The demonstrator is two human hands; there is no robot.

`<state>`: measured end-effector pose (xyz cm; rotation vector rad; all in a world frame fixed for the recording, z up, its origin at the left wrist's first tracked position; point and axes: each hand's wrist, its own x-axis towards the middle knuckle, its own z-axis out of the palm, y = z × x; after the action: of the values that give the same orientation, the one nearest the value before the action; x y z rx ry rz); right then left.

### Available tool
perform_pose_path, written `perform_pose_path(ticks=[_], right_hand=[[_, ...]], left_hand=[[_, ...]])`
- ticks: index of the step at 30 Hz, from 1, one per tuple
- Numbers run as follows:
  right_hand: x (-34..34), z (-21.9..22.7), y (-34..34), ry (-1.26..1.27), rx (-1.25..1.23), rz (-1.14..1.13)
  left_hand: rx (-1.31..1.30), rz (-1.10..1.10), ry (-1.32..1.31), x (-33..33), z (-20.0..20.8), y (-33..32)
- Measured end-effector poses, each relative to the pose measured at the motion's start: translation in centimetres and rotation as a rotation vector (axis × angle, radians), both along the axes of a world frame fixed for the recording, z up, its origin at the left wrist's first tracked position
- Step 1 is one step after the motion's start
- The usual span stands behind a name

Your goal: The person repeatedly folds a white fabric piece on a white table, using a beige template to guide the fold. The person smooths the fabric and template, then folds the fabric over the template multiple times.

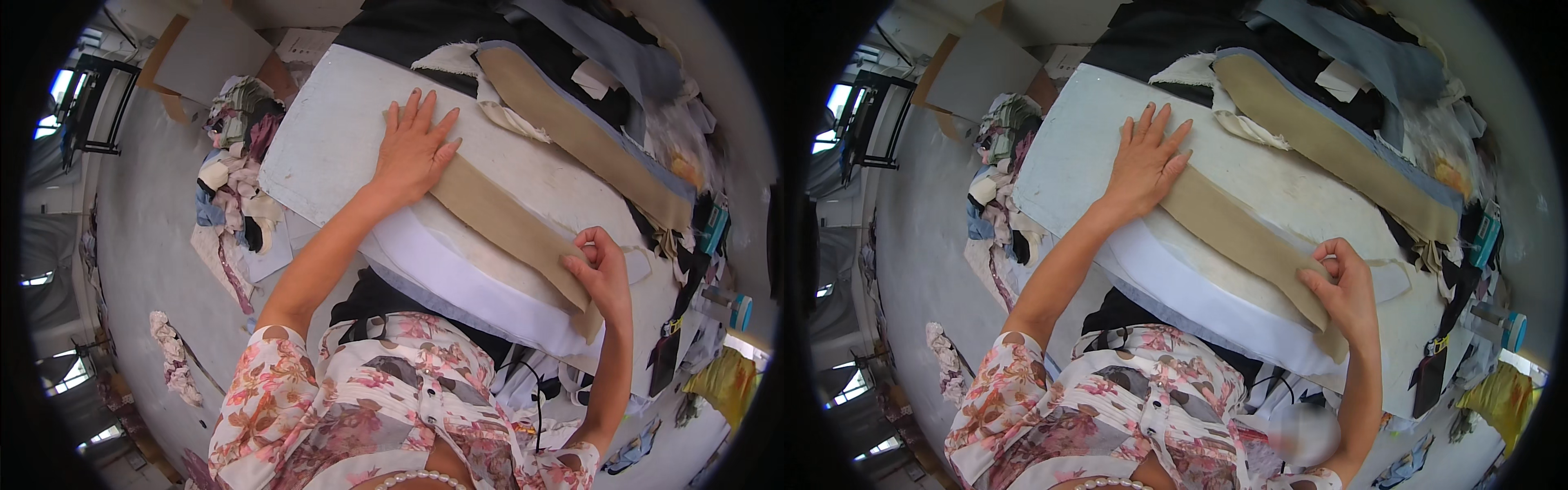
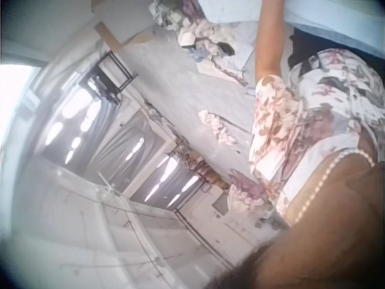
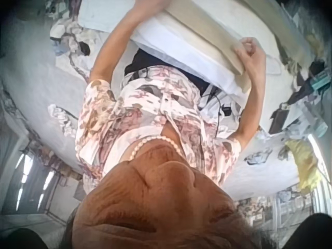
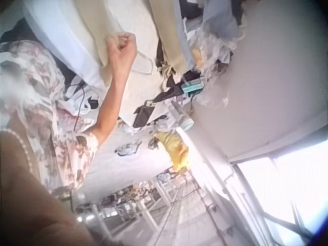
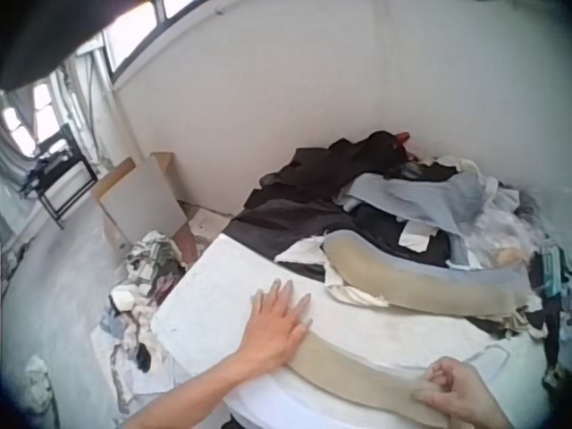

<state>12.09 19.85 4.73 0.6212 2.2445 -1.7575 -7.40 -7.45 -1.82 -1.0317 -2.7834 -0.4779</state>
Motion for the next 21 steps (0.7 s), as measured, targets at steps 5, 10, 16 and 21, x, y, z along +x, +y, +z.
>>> perform_pose_path(ticks=[5, 10, 16, 21], right_hand=[[-0.2, -0.5, 0.4, 0.029, 0.176, 0.008], [-0.4, -0.8, 0.0, 0.061, 0.233, -0.032], [-0.3, -1.8, 0.0, 0.092, 0.299, -0.032], [-0.5, -1.5, -0.2, 0.079, 0.367, -0.015]], left_hand=[[-0.014, 0.009, 0.001, 0.0, 0.0, -0.1], [0.012, 0.001, -0.006, -0.2, -0.2, -0.4], [0.02, 0.025, -0.006, 0.0, 0.2, -0.1], [-0.009, -0.129, 0.081, 3.0, 2.5, 4.0]])
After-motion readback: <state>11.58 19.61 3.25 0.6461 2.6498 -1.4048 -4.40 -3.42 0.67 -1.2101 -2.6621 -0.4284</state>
